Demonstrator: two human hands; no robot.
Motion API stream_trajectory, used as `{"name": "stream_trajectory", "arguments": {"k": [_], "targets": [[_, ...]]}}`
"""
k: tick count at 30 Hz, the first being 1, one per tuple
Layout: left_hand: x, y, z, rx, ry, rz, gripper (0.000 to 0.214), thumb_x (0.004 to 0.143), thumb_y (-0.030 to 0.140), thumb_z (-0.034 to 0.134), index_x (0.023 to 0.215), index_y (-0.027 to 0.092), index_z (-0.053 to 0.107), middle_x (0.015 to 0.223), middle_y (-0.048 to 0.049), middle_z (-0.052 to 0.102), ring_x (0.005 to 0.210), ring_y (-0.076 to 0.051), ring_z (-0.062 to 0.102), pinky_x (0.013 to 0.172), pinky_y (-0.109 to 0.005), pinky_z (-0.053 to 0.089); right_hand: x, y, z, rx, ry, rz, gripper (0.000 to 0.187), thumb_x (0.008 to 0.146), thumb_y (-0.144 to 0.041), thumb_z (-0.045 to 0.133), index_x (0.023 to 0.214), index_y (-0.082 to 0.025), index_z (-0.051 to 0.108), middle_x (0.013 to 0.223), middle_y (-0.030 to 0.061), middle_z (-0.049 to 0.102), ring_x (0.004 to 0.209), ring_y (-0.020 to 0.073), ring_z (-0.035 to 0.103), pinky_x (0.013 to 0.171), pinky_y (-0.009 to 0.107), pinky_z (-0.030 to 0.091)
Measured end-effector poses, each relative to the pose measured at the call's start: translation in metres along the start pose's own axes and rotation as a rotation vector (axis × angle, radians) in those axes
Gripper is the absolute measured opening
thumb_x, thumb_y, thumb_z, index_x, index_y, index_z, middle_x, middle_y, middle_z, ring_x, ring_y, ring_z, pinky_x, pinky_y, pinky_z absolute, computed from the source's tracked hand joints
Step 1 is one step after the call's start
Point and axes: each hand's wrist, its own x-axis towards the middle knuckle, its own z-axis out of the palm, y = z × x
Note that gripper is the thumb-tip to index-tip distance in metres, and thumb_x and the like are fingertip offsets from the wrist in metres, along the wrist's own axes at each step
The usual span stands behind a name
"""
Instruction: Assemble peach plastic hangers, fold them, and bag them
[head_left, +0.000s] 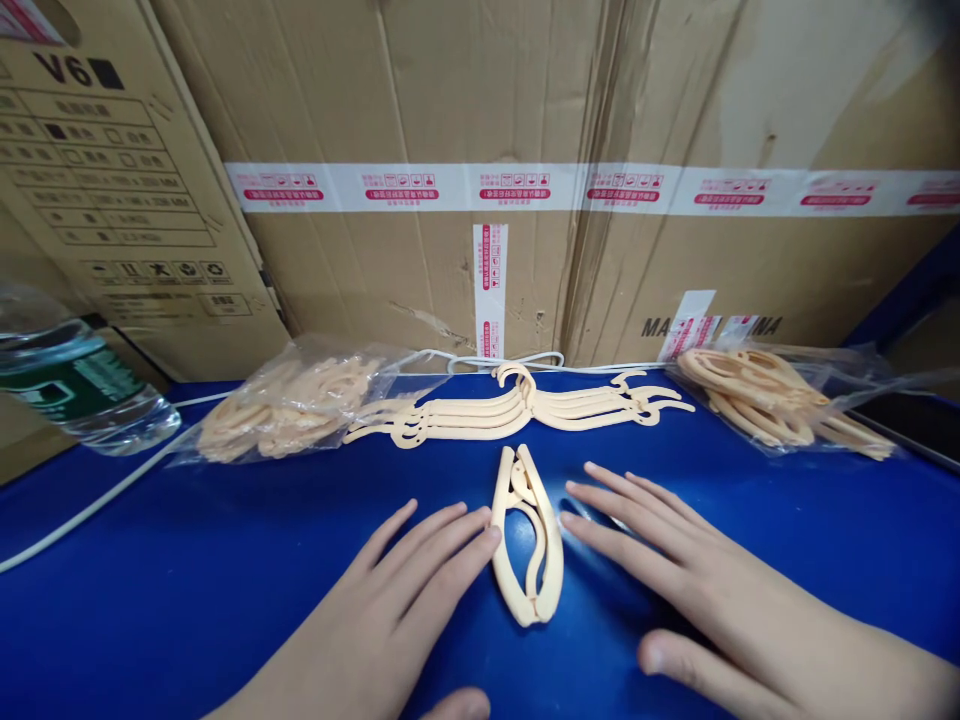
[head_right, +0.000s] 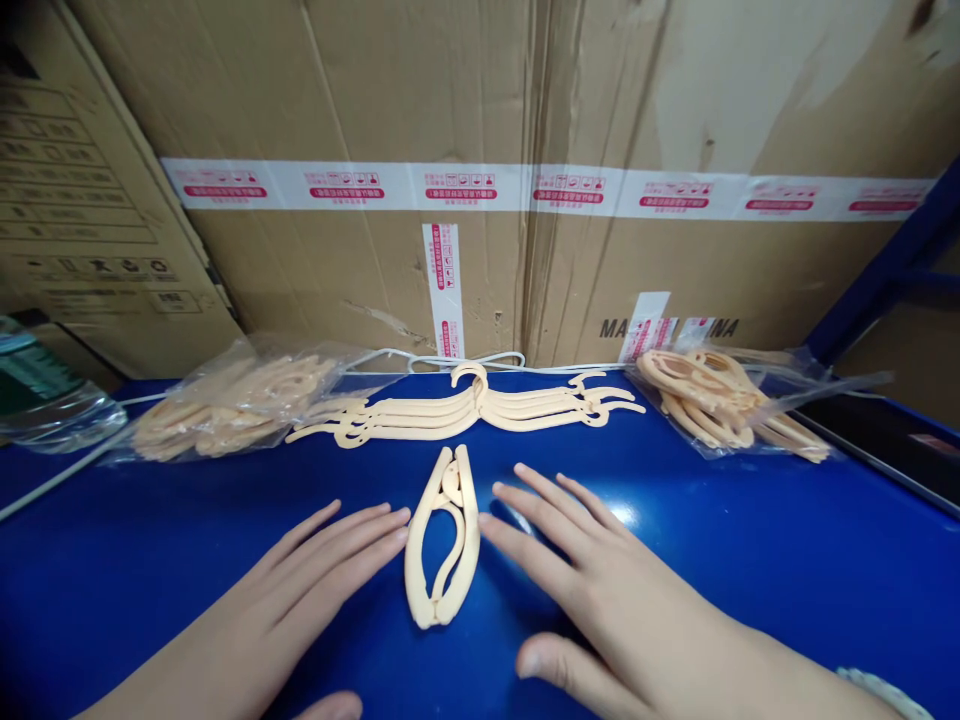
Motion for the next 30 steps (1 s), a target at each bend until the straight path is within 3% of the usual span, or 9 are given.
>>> {"name": "stream_trajectory", "arguments": {"k": [7,13,17,21,23,26,30], "targets": [[0.002,0.001,-0.002,-0.085,0.130,-0.079,0.056,0.089,0.029,0.053,0.143,0.029,0.036,0.146,0.0013,0.052,0.137,-0.020,0.044,0.117,-0.040,0.030,0.000,0.033,0.004,0.018,0.168,0.162,0.051,0.099,-0.042,0.044,0.145,-0.021,0.044,0.150,0.0129,0.044,0.140,0.0328,0.036,0.106,0.059,0.041],[0.002,0.002,0.000,-0.221,0.180,-0.107,0.054,0.088,0.028,0.055,0.140,0.030,0.042,0.142,-0.0005,0.056,0.132,-0.024,0.050,0.116,-0.043,0.033,0.000,0.073,0.014,0.046,0.225,0.259,0.049,0.101,-0.040,0.036,0.147,-0.021,0.041,0.151,0.0118,0.043,0.143,0.0297,0.032,0.113,0.058,0.030],[0.001,0.003,0.002,-0.262,0.216,-0.103,0.054,0.086,0.025,0.056,0.138,0.031,0.045,0.139,-0.0002,0.058,0.130,-0.025,0.052,0.115,-0.044,0.034,-0.001,0.089,0.018,0.024,0.189,0.307,0.058,0.101,-0.044,0.037,0.153,-0.021,0.029,0.157,0.0111,0.032,0.146,0.0319,0.020,0.114,0.061,0.024],[0.000,0.001,0.005,-0.247,0.198,-0.096,0.056,0.085,0.024,0.057,0.139,0.031,0.043,0.138,0.0003,0.059,0.130,-0.025,0.052,0.115,-0.043,0.033,0.001,0.088,0.016,0.020,0.078,0.325,0.063,0.100,-0.049,0.034,0.153,-0.017,0.027,0.158,0.0145,0.028,0.146,0.0348,0.015,0.113,0.064,0.023],[0.000,0.001,0.005,-0.248,0.193,-0.089,0.056,0.085,0.025,0.057,0.139,0.031,0.043,0.138,-0.0007,0.060,0.130,-0.026,0.052,0.115,-0.044,0.034,0.001,0.087,0.016,0.015,0.093,0.319,0.061,0.100,-0.049,0.036,0.152,-0.017,0.030,0.156,0.0151,0.033,0.146,0.0354,0.020,0.113,0.065,0.025],[0.000,0.001,0.004,-0.273,0.199,-0.091,0.054,0.085,0.024,0.057,0.138,0.030,0.045,0.137,-0.0018,0.060,0.129,-0.026,0.053,0.115,-0.045,0.034,0.001,0.090,0.018,0.015,0.206,0.277,0.050,0.100,-0.044,0.041,0.143,-0.020,0.045,0.145,0.0157,0.049,0.138,0.0342,0.039,0.110,0.061,0.034],[0.000,0.000,0.000,-0.336,0.186,-0.107,0.053,0.085,0.025,0.060,0.136,0.030,0.048,0.134,-0.0016,0.063,0.126,-0.026,0.056,0.113,-0.044,0.038,0.002,0.092,0.020,0.084,0.279,0.199,0.028,0.100,-0.034,0.044,0.113,-0.020,0.065,0.111,0.0133,0.065,0.106,0.0274,0.062,0.091,0.047,0.053]]}}
